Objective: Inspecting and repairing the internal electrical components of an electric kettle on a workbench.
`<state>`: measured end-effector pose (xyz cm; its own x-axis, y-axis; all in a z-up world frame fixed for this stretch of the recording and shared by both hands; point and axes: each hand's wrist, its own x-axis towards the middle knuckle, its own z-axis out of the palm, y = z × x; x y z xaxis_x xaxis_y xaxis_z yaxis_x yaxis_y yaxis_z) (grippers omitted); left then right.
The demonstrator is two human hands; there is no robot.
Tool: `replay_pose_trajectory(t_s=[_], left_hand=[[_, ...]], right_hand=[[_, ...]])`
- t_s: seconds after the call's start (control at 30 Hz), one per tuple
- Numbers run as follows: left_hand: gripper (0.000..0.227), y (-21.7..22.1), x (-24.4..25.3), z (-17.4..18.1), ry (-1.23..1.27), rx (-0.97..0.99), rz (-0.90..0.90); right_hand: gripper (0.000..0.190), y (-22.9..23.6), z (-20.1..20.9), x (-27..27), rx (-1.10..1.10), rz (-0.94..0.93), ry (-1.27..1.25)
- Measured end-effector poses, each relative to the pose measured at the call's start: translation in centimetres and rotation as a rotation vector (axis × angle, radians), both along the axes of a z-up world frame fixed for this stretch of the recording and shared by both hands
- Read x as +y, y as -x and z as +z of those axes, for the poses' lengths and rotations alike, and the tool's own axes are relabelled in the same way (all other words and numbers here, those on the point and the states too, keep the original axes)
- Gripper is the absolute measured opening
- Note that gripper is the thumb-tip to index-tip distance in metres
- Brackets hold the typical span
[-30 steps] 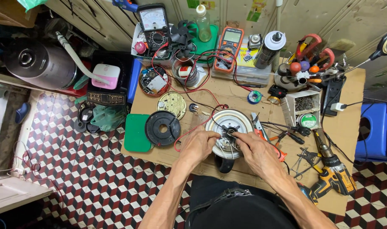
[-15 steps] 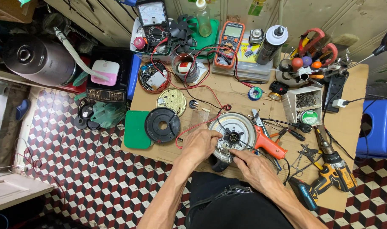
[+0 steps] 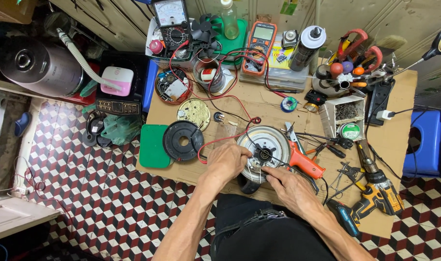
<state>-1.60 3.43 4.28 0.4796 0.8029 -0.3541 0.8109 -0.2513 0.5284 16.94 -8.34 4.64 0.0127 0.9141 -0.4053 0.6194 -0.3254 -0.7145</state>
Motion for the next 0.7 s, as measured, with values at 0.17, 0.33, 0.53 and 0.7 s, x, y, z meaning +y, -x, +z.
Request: replay_pose_trajectory(t_s=[0.17, 0.33, 0.53, 0.7], left_hand=[[0.023, -0.5, 0.1, 1.0, 0.041, 0.052, 0.015], [0.024, -0.6, 0.2, 0.9, 0.101, 0.101, 0.020], [0.022, -0.8, 0.1, 1.0, 0.076, 0.102, 0.023], [0.021, -0.7, 0.2, 0.8, 0.070, 0.089, 0.025]], right_hand=[[0.034, 0.0, -0.1, -0.1, 0.010, -0.004, -0.009], [0.032, 0.2, -0.2, 0.0, 0.014, -0.033, -0.014], [0.031, 0.7, 0.6, 0.6, -0.031, -0.067, 0.025], [0.029, 0.9, 0.4, 0.8, -0.086, -0.053, 0.024]])
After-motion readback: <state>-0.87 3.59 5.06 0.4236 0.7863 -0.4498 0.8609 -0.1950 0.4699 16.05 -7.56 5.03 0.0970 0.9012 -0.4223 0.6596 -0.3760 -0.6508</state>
